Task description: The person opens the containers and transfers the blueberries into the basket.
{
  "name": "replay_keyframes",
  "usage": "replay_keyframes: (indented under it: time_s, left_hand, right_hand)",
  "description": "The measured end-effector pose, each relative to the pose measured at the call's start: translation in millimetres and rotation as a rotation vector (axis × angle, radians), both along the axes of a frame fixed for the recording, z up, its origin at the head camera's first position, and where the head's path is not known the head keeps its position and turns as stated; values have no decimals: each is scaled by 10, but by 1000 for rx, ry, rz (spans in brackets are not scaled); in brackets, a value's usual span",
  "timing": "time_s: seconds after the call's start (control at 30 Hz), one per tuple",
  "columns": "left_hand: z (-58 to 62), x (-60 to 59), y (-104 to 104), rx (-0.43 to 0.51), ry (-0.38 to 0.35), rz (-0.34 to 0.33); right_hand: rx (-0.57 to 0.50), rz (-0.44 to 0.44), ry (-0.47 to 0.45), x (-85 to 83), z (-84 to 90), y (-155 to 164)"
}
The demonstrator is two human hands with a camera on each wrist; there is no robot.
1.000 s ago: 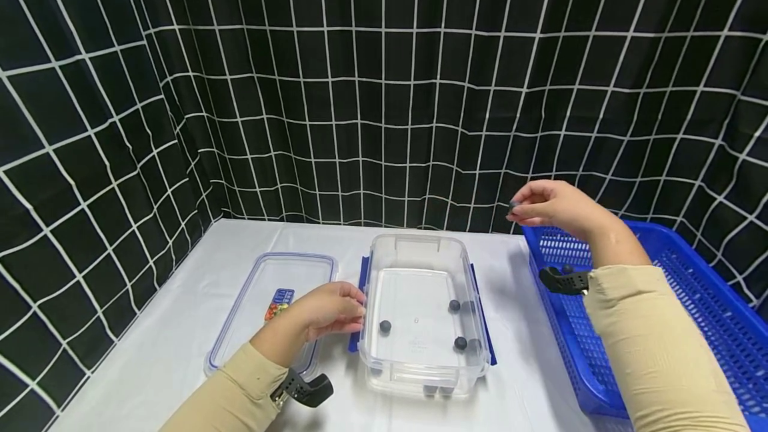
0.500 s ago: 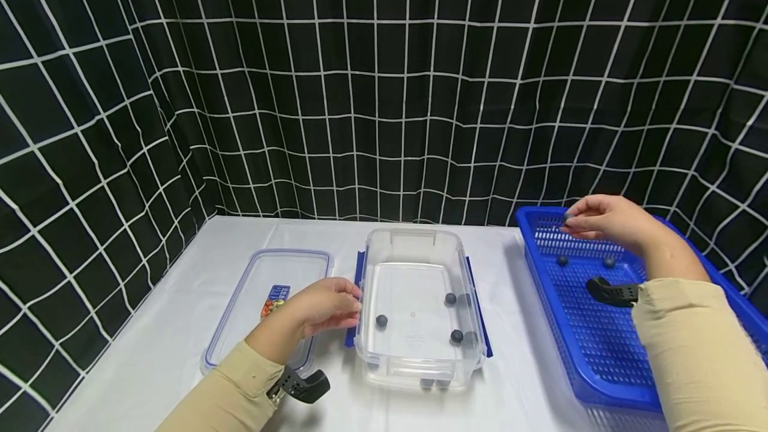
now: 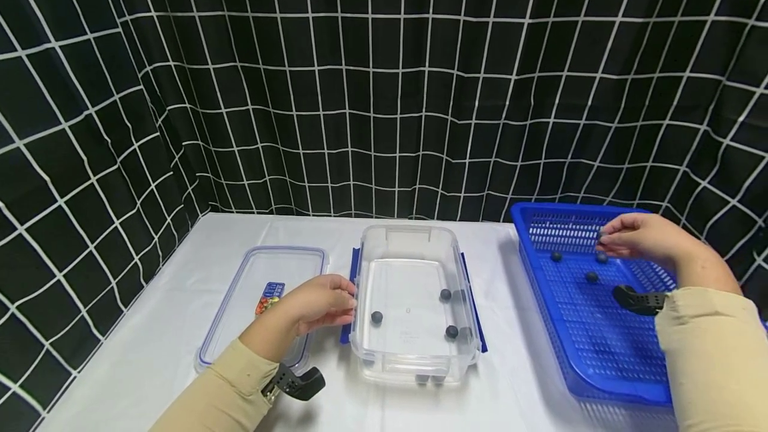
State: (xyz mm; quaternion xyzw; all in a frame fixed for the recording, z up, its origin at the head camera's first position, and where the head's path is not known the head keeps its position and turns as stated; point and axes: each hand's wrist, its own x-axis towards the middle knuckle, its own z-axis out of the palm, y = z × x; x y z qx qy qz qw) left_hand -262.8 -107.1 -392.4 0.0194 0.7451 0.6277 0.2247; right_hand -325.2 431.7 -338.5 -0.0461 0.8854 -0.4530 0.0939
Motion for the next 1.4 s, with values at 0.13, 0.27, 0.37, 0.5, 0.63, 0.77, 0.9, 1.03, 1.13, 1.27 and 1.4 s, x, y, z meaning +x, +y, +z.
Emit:
replay_keyframes:
  time_s: [0.13,0.27,0.37,0.5,0.63,0.77,0.9,1.03,1.13,1.27,1.4]
  left_hand:
    - [22,3,-8,2,2,2]
    - [32,3,7,5,0,4]
    - [39,2,17,6,1,6]
    - [45,-2,21,3,1,7]
    - [46,-5,19,-1,1,3]
    - [42,-9,15,-3,0,-1]
    - [32,-14,11,-13,1,3]
    - [15,-22,9,-16,2,11]
    - [12,-20,9,-14,3,18]
    - [24,4,15,-12,4,22]
    - [41,21,20,-14,2,25]
  right_hand:
    - [23,-24,-32,27,-57,77]
    - [-2,-37,-49,41,-90,146]
    - [-22,-38,-51,44,-99,187]
    - [-47,-53,-48,46,-103,225]
    - [-87,-73,-53,51,-113,248]
    - [-104,-80,-59,53,-134,270]
    - [-110,-73,-48,43,-168,298]
    - [-108,-72,-37,37,-187,307]
    - [-120,-79,-40,33,-177,299]
    - [-100,-83,-21,50,-134,254]
    - [-34,-77,32,82,-52,132]
